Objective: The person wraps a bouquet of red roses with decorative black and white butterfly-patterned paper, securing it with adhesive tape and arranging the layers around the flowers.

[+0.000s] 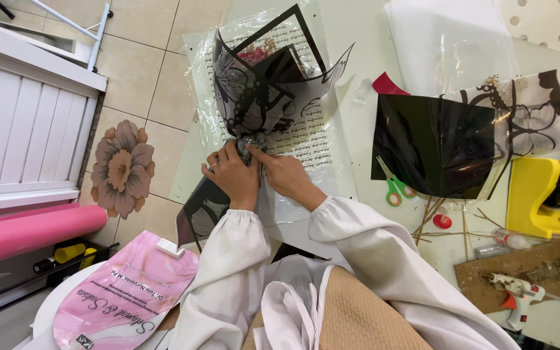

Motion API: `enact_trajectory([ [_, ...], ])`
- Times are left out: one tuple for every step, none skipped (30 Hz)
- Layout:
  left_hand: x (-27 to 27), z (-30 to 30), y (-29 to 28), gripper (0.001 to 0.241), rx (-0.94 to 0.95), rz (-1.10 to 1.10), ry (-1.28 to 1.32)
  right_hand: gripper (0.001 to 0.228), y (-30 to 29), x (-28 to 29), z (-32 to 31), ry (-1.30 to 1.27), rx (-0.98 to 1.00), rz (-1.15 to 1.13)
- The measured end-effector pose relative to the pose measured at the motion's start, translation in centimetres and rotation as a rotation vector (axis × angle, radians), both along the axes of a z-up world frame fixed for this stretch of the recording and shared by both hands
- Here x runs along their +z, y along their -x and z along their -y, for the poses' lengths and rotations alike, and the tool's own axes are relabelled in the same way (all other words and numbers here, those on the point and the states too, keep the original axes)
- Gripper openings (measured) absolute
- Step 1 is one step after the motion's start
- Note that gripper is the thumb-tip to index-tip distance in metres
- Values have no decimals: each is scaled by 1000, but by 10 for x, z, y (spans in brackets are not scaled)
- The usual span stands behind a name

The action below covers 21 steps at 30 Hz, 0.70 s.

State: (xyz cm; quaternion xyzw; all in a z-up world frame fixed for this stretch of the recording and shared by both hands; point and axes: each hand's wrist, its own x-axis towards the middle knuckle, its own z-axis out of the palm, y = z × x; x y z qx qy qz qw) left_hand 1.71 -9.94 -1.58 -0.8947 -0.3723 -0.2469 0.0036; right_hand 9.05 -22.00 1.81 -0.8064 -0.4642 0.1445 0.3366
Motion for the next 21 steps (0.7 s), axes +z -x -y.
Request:
enact_trajectory([
  [-2, -1, 3, 32, -5, 4, 1, 55, 4, -6, 9, 1, -5, 4],
  [-4, -2, 3, 41, -11, -22, -24, 56, 7, -13, 19, -89, -61, -68],
  [-7, -2, 3, 54, -18, -49, -50, 58, 9, -19, 29, -180, -116, -141],
  [-4, -4, 5, 54, -33, -43, -45, 58, 11, -20, 51, -176, -131, -134],
  [-2, -5, 6, 59, -30, -38, -38, 29, 13, -21, 74, -263, -268, -164],
  [-2, -4, 5, 65, -39, -34, -28, 1, 16, -23, 100, -349, -415, -192],
  [-2, -5, 8, 65, -65, -29, -19, 1, 6, -23, 137, -343, -441, -181],
  [-2, -6, 9, 67, -52, -39, -28, 14, -1, -21, 178, -277, -627, -125],
  [-3, -6, 9, 68, -40, -49, -38, 29, -6, -19, 221, -207, -811, -67],
  [-5, -6, 10, 68, -72, -45, -28, 29, -16, -27, 270, -200, -843, -56],
  [-6, -6, 11, 67, -72, -45, -20, 26, -23, -33, 319, -197, -986, 88],
  [-6, -8, 13, 66, -66, -44, -14, 26, -31, -39, 367, -194, -1119, 236],
  [-9, -8, 12, 66, -92, -38, -7, 26, -33, -39, 411, -187, -1144, 248],
  [-11, -10, 13, 67, -89, -37, -8, 18, -36, -40, 453, -90, -1215, 455],
  [-13, -12, 14, 67, -86, -36, -9, 11, -38, -41, 494, 14, -1275, 664],
  [-16, -14, 15, 67, -102, -35, -7, 11, -40, -33, 506, 21, -1290, 667],
  [-18, -17, 16, 66, -113, -31, -7, 14, -41, -25, 518, 109, -1307, 433],
  [-21, -19, 17, 66, -121, -25, -8, 28, -44, -18, 530, 190, -1310, 199],
  [-24, -21, 17, 66, -134, -23, -7, 28, -56, -39, 552, 192, -1323, 201],
  [-27, -23, 18, 67, -135, -24, -24, 29, -68, -60, 575, 202, -1310, 77],
  [-30, -25, 18, 67, -136, -25, -41, 30, -79, -81, 598, 211, -1293, -46],
])
